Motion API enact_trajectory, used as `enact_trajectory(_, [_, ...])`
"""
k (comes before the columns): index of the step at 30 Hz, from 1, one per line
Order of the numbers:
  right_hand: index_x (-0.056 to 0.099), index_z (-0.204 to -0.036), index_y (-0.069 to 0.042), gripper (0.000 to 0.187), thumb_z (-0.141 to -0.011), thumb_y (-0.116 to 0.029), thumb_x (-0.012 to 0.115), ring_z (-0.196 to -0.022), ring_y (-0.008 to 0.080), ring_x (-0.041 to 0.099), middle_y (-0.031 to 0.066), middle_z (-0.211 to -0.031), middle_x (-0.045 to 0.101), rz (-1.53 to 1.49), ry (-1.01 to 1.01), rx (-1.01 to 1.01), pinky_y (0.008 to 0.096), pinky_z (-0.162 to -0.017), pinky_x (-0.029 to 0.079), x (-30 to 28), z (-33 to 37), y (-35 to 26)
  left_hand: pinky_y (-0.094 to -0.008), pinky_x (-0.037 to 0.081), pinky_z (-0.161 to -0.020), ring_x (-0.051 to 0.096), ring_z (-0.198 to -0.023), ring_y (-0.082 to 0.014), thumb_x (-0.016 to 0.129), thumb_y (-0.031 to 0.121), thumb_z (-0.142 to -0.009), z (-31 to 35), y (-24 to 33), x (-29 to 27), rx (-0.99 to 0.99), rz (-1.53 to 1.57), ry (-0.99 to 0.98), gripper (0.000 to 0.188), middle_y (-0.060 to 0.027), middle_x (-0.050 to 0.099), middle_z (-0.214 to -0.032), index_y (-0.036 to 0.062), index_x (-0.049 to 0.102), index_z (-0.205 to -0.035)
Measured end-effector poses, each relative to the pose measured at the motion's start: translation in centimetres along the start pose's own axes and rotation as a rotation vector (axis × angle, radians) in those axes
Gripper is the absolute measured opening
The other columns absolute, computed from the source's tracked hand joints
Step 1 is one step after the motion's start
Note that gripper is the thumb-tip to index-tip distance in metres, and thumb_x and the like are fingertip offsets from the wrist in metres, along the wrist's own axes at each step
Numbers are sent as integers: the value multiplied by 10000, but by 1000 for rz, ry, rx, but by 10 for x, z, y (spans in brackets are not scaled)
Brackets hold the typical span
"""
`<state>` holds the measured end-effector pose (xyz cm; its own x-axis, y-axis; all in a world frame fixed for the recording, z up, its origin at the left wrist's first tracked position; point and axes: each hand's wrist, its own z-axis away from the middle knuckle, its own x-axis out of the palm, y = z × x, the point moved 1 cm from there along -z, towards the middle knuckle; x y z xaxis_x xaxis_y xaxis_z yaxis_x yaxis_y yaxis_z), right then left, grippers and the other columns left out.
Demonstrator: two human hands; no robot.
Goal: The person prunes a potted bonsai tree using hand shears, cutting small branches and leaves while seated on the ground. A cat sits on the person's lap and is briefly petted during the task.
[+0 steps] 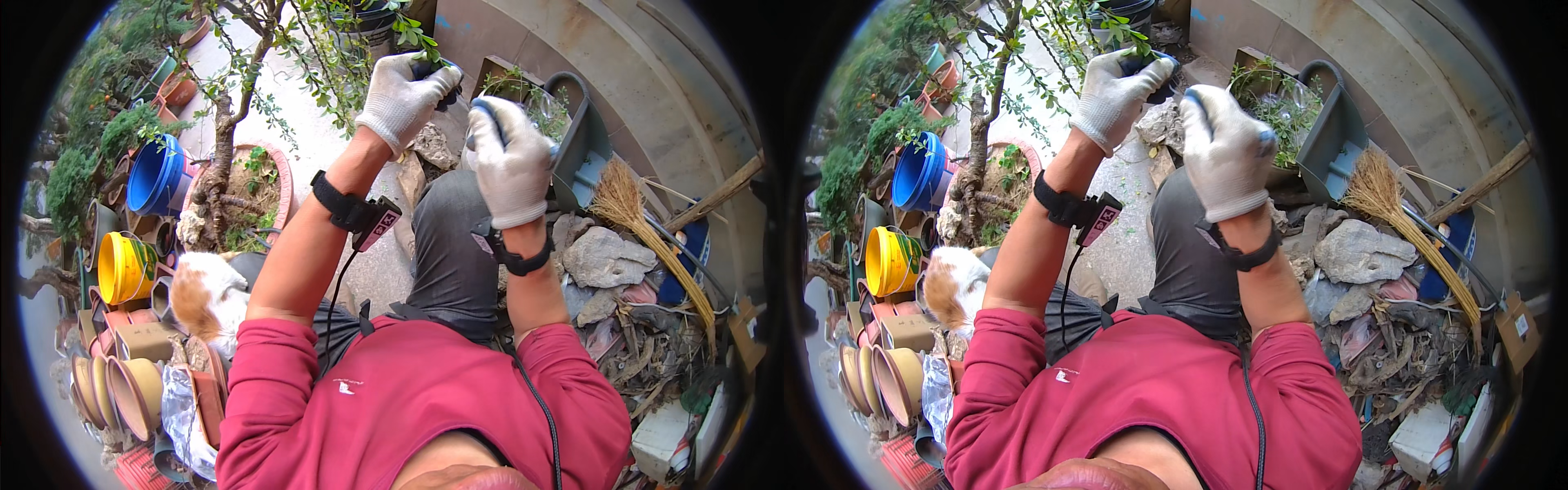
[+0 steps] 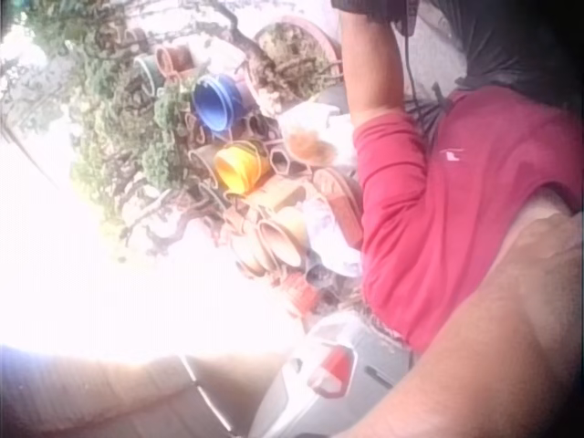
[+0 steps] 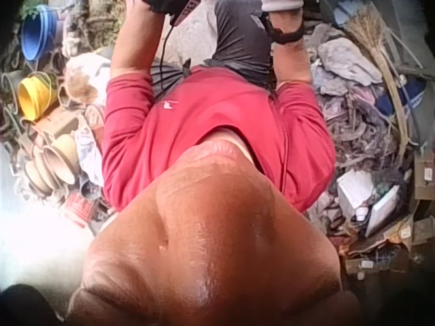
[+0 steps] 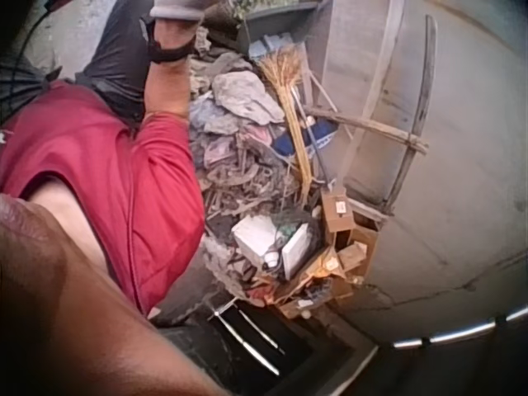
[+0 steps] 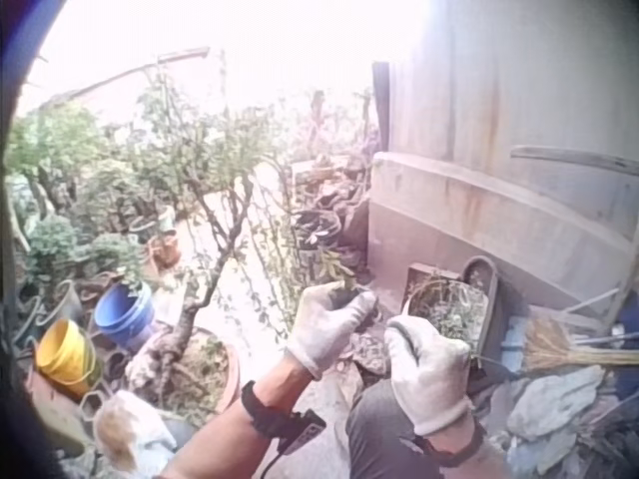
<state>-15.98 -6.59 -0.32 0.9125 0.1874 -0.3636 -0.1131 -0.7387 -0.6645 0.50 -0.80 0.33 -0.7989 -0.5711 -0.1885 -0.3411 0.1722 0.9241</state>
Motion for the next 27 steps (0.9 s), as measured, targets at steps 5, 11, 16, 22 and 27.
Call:
enact_trajectory(5, [751,-1016,-25,124,-989,-124,681,-596,63,636,6,-744,692,-475,-222,328,224,-509,473,-21,-30,20,-261,578,-738,693,-784,-101,736,207,-970,-5,6,3,24,292,-25,254,-51,736,-870,-39,740,-1030])
enact_trajectory(11, [715,-1080,-23,274,-1047,-266,592,-474,20,375,-73,-599,472,-879,-510,563,211,-426,290,-17,-26,41,-272,588,-779,706,-810,-116,754,196,-953,1,8,-3,-39,296,-71,253,-58,741,-898,-35,735,-1053])
enact_trajectory(16, [727,-1041,-31,252,-1020,-268,647,-492,25,428,-64,-615,512,-826,-452,568,208,-442,312,-21,-23,44,-289,599,-834,711,-853,-131,750,173,-950,3,2,-5,-145,485,-169,231,-61,735,-950,-13,717,-1083])
enact_trajectory(22, [750,-1036,-13,179,-953,-170,737,-672,42,594,-27,-793,677,-597,-454,317,210,-603,469,-27,-32,50,-307,609,-829,714,-845,-144,742,163,-956,6,0,-3,-195,579,-177,218,-65,728,-952,-6,706,-1090])
enact_trajectory(27, [758,-1043,-1,170,-917,-113,779,-764,60,635,-7,-867,723,-501,-242,137,233,-680,518,-21,-33,63,-312,614,-796,715,-830,-153,732,156,-963,10,11,-1,-169,636,-188,202,-72,728,-941,-10,702,-1074])
